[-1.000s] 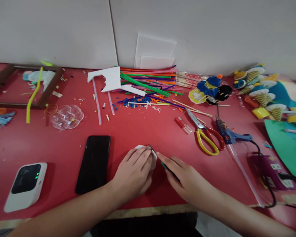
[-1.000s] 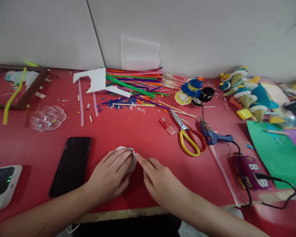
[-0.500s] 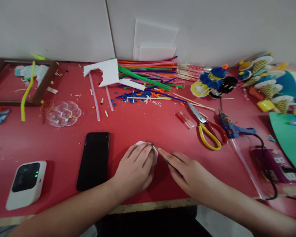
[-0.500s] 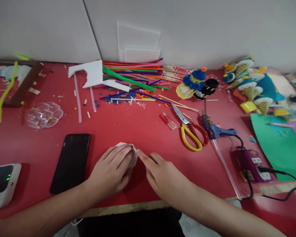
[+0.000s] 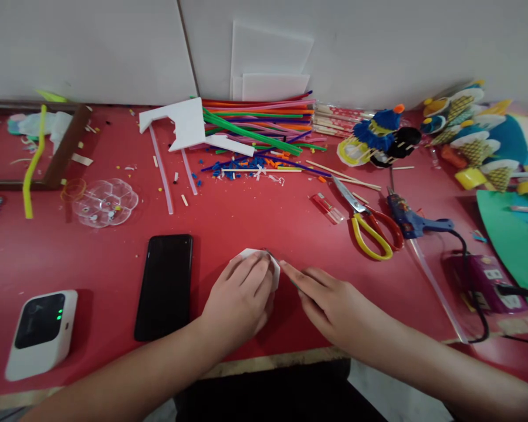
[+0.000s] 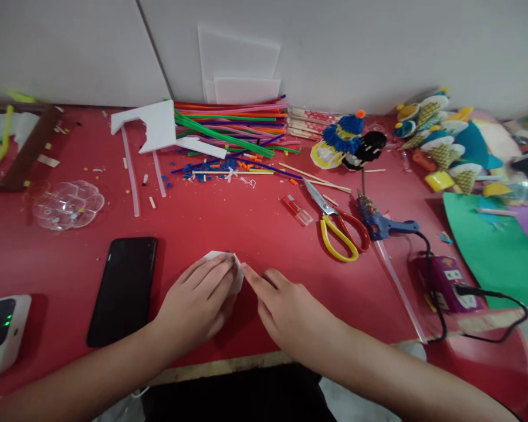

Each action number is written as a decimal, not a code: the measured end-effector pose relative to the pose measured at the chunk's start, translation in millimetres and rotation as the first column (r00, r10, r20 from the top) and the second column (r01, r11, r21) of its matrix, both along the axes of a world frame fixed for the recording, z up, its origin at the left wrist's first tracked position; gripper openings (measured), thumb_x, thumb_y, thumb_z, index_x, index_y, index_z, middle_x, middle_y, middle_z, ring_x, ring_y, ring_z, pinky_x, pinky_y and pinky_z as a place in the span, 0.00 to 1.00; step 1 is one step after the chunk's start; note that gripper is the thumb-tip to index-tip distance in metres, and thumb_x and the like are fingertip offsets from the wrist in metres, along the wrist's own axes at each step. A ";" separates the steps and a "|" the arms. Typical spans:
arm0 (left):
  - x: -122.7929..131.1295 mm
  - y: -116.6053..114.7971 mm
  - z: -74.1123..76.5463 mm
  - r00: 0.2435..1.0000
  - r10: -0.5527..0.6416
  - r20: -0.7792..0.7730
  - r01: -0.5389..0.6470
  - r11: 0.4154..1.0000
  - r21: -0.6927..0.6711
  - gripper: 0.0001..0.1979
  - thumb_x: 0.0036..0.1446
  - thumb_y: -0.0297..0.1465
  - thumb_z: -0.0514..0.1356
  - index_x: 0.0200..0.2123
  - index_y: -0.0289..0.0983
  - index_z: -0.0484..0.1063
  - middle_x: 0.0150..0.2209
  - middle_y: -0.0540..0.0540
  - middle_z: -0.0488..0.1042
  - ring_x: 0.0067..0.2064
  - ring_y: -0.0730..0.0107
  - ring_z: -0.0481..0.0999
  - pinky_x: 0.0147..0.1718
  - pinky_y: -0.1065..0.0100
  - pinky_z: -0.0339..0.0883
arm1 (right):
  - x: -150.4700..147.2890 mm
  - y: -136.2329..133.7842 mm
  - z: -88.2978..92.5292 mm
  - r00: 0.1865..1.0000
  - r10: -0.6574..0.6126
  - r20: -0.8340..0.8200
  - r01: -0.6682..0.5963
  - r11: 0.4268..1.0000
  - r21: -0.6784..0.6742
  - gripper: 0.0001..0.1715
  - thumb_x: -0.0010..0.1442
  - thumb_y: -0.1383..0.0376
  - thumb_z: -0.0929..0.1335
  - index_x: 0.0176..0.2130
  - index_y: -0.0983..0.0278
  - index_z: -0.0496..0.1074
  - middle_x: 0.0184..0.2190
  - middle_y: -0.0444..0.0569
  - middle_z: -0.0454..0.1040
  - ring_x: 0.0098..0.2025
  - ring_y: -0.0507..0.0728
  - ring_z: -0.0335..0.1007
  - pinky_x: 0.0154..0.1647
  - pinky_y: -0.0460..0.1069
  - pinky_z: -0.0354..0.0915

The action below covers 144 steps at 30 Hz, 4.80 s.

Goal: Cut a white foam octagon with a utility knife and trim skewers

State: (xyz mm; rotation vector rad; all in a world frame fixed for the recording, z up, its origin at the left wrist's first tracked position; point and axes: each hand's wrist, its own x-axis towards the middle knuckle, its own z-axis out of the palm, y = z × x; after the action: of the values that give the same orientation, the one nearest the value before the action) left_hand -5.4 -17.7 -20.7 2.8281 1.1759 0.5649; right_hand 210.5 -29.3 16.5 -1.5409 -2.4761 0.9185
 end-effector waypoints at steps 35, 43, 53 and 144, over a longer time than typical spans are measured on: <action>-1.1 -1.2 4.6 1.000 0.009 -0.016 -0.009 1.000 0.017 0.21 0.63 0.29 0.55 0.58 0.27 0.68 0.54 0.36 0.77 0.59 0.53 0.72 0.58 0.55 0.69 | -15.2 -4.2 5.6 0.901 0.227 0.369 -0.291 0.949 0.125 0.27 0.55 0.77 0.62 0.52 0.69 0.77 0.51 0.63 0.76 0.37 0.60 0.71 0.25 0.50 0.69; -1.4 -1.9 2.6 1.000 0.014 -0.004 -0.014 1.000 0.011 0.21 0.62 0.28 0.56 0.57 0.28 0.68 0.54 0.36 0.77 0.59 0.53 0.73 0.58 0.55 0.69 | -18.4 -6.3 7.3 0.839 0.271 0.471 -0.376 0.915 0.145 0.27 0.52 0.78 0.63 0.48 0.69 0.80 0.60 0.63 0.72 0.35 0.59 0.72 0.20 0.48 0.65; -0.7 -1.9 0.2 1.000 0.007 0.009 -0.007 1.000 -0.006 0.22 0.61 0.29 0.57 0.58 0.27 0.68 0.55 0.36 0.77 0.59 0.53 0.73 0.59 0.55 0.68 | -3.9 -9.7 -0.8 0.932 0.211 0.295 -0.271 0.945 0.182 0.38 0.54 0.76 0.61 0.63 0.66 0.69 0.54 0.60 0.75 0.34 0.57 0.70 0.18 0.47 0.62; 16.6 76.8 55.1 0.955 -0.221 -0.196 0.095 0.858 -0.504 0.40 0.42 0.36 0.76 0.59 0.38 0.69 0.56 0.39 0.73 0.55 0.51 0.72 0.47 0.61 0.70 | 33.2 91.8 -2.0 0.370 -0.597 -0.712 0.263 0.802 -0.536 0.16 0.54 0.65 0.68 0.45 0.62 0.69 0.23 0.38 0.69 0.18 0.49 0.63 0.20 0.48 0.58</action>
State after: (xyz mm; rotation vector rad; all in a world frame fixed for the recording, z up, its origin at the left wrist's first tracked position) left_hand 11.2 59.1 34.3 2.5522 0.9269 -0.1006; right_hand 243.7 62.4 14.5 -1.2010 -1.1247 1.5423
